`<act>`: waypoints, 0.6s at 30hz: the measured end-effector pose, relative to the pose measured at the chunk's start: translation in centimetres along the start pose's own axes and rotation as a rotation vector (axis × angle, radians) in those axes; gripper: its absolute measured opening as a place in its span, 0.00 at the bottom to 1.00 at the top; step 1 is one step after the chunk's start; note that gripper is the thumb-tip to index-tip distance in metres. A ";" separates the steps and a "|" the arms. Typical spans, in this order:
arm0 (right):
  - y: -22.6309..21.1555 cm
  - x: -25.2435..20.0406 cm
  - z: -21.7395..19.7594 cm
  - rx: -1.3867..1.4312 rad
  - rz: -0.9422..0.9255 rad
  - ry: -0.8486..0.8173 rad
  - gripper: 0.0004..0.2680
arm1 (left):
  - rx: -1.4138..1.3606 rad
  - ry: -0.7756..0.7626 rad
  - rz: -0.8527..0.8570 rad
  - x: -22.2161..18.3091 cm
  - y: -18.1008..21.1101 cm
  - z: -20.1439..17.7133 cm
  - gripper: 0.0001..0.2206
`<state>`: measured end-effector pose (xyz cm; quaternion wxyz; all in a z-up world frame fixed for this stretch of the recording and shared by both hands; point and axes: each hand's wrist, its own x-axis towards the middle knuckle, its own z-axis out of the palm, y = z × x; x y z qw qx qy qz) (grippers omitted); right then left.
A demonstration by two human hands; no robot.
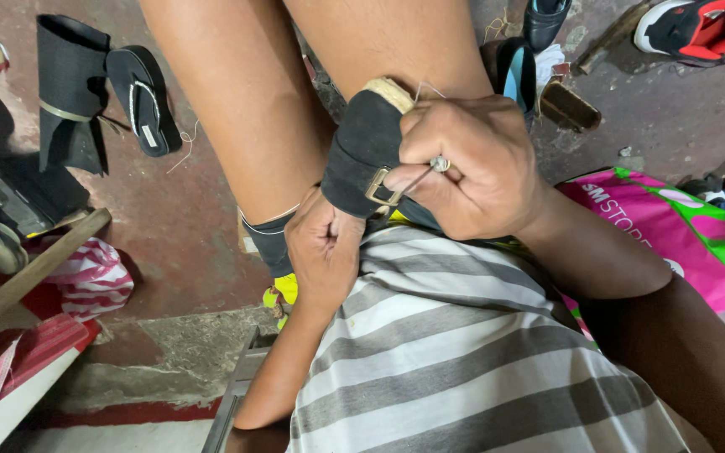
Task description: The person stitches a black shoe with a buckle using a needle and thread by hand.
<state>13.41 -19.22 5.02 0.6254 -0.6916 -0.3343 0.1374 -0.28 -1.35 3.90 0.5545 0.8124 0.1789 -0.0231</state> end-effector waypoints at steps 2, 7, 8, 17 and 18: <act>-0.2 0.5 0.3 -0.226 -0.101 0.011 0.08 | -0.033 -0.034 0.043 -0.1 -0.5 -0.4 0.08; -0.3 1.2 0.8 -0.376 -0.048 -0.039 0.08 | -0.048 -0.047 0.051 -0.7 -1.4 -1.1 0.13; -0.2 1.2 1.0 -0.402 -0.018 -0.054 0.09 | -0.040 -0.049 0.068 -0.9 -1.6 -1.3 0.15; 0.3 -0.5 0.1 -0.020 0.203 0.034 0.08 | -0.665 -0.267 -0.410 -0.8 -1.1 -3.2 0.16; 0.0 -1.1 0.2 0.025 0.225 0.037 0.08 | -0.663 -0.269 -0.425 -1.3 -0.7 -3.0 0.16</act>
